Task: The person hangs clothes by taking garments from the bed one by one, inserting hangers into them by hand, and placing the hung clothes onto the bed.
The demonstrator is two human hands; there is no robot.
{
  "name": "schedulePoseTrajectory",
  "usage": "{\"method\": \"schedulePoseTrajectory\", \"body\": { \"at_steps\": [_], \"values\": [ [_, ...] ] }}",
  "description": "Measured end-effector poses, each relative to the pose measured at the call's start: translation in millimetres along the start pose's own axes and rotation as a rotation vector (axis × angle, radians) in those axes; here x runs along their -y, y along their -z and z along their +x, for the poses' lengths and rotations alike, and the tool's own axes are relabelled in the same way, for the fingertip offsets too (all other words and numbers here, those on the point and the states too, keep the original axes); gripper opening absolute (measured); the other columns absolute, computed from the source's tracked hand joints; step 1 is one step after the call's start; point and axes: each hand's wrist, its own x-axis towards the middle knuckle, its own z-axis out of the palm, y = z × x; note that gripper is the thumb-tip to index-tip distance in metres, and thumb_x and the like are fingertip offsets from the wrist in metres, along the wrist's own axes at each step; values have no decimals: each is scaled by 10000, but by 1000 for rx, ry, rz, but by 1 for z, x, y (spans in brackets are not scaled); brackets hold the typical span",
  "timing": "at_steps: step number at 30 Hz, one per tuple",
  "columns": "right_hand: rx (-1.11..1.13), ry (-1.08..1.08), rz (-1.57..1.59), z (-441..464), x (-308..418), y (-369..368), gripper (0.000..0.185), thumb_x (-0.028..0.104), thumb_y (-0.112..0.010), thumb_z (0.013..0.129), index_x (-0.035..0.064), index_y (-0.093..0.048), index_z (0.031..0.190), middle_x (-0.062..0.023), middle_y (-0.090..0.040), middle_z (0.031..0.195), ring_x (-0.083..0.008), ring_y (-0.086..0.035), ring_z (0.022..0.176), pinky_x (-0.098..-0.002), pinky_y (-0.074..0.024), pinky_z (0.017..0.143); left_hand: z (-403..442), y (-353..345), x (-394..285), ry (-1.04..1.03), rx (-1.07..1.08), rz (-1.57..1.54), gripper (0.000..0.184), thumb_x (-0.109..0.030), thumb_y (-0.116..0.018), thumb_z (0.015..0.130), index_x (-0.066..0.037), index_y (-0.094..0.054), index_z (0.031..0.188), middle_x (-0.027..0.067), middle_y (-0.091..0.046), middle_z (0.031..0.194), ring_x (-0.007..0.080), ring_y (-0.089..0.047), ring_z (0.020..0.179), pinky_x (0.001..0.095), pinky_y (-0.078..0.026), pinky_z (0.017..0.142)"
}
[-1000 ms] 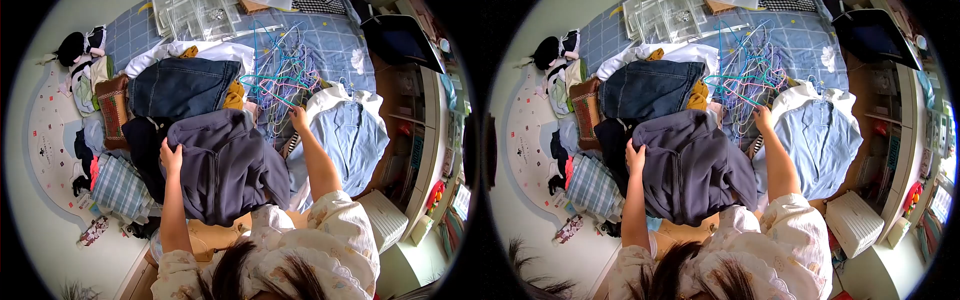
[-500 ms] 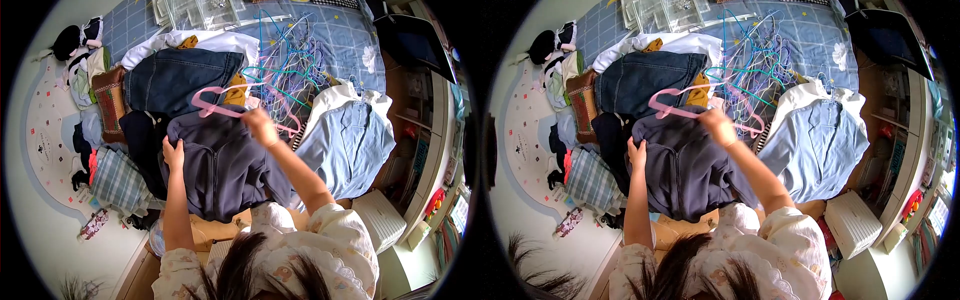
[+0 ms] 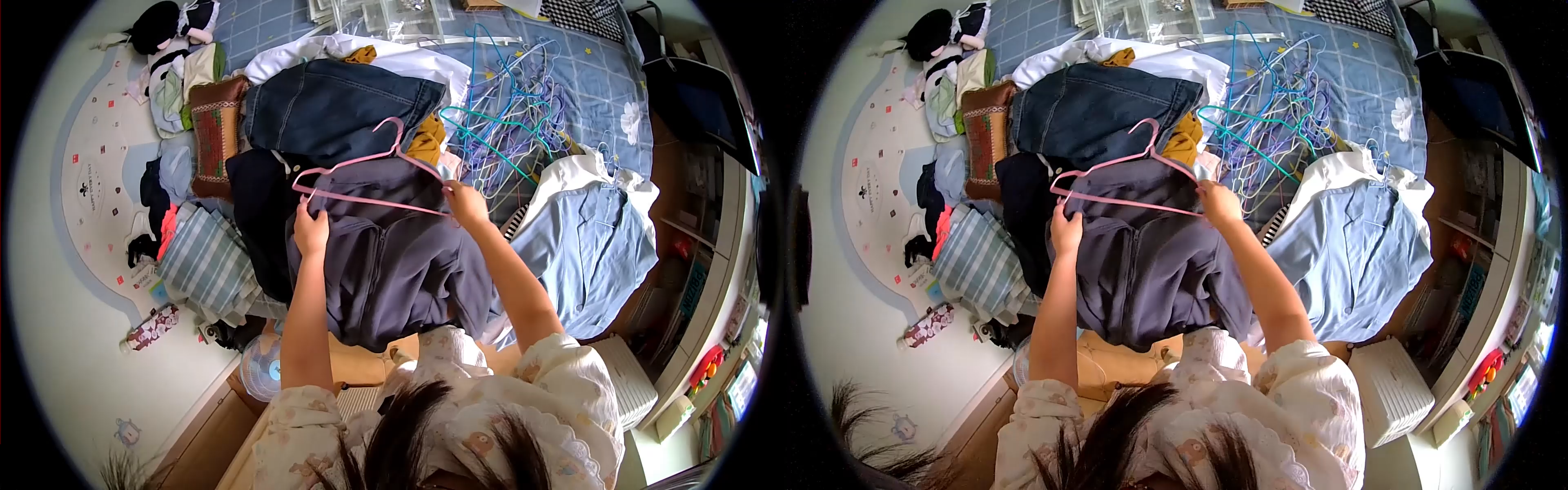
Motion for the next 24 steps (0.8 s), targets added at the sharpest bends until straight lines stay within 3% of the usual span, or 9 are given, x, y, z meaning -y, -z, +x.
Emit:
{"method": "schedulePoseTrajectory", "body": {
  "at_steps": [1,3,5,7,10,13,17,21,24],
  "values": [
    [-80,44,35,-6,-5,5,272,266,-543,887,79,-619,1070,-203,-640,930,-374,-614,869,-418,-490,749,2,7,-9,157,132,141,456,-304,-600,786,-79,-533,1176,169,-622,1088,355,-580,1016,429,-447,863],
    [-285,199,108,-19,-21,24,226,191,-539,891,37,-626,1032,-192,-637,954,-364,-613,881,-394,-492,746,0,14,-14,112,44,143,406,-334,-603,788,-49,-584,1077,166,-647,1012,356,-604,954,425,-469,812],
    [-328,316,117,-35,-38,54,199,141,-560,878,58,-623,1047,-158,-633,968,-357,-616,856,-391,-497,710,2,27,-19,118,73,145,389,-344,-602,791,-34,-604,1026,164,-653,990,356,-609,934,418,-478,790],
    [-378,401,60,-59,-38,86,179,116,-584,868,61,-630,1032,-120,-611,837,-321,-621,736,-369,-496,620,4,39,-25,103,64,136,369,-350,-601,795,-26,-615,971,165,-657,951,359,-614,906,418,-483,771],
    [-392,521,-140,-86,-33,108,210,70,-603,817,81,-627,1026,-82,-567,771,-289,-611,685,-360,-494,578,-3,56,-45,33,27,132,315,-357,-597,804,-47,-584,856,178,-648,816,378,-617,806,450,-482,702],
    [-365,691,-153,-101,-18,106,237,37,-609,753,88,-610,984,-57,-566,797,-266,-613,688,-361,-503,552,-32,77,-75,-221,-32,156,300,-356,-594,811,-63,-530,806,182,-628,735,395,-608,724,475,-475,637],
    [-313,829,-41,-111,26,63,77,104,-588,827,72,-586,897,-94,-570,759,-303,-594,601,-379,-492,528,-88,117,-100,-413,-111,103,222,-283,-592,830,-75,-516,812,180,-591,664,390,-588,627,470,-443,547],
    [-284,801,-16,-131,49,55,223,217,-625,837,57,-535,709,-105,-538,642,-314,-552,542,-385,-428,480,-113,164,-73,-649,-354,51,167,-158,-651,778,-40,-574,866,138,-603,727,336,-578,694,427,-453,619],
    [-286,758,-35,-147,55,54,257,241,-613,844,54,-510,702,-111,-528,645,-328,-552,558,-397,-431,493,-136,192,-59,-623,-360,124,198,-148,-647,776,-42,-582,931,123,-602,799,322,-576,741,414,-460,649]
  ]
}}
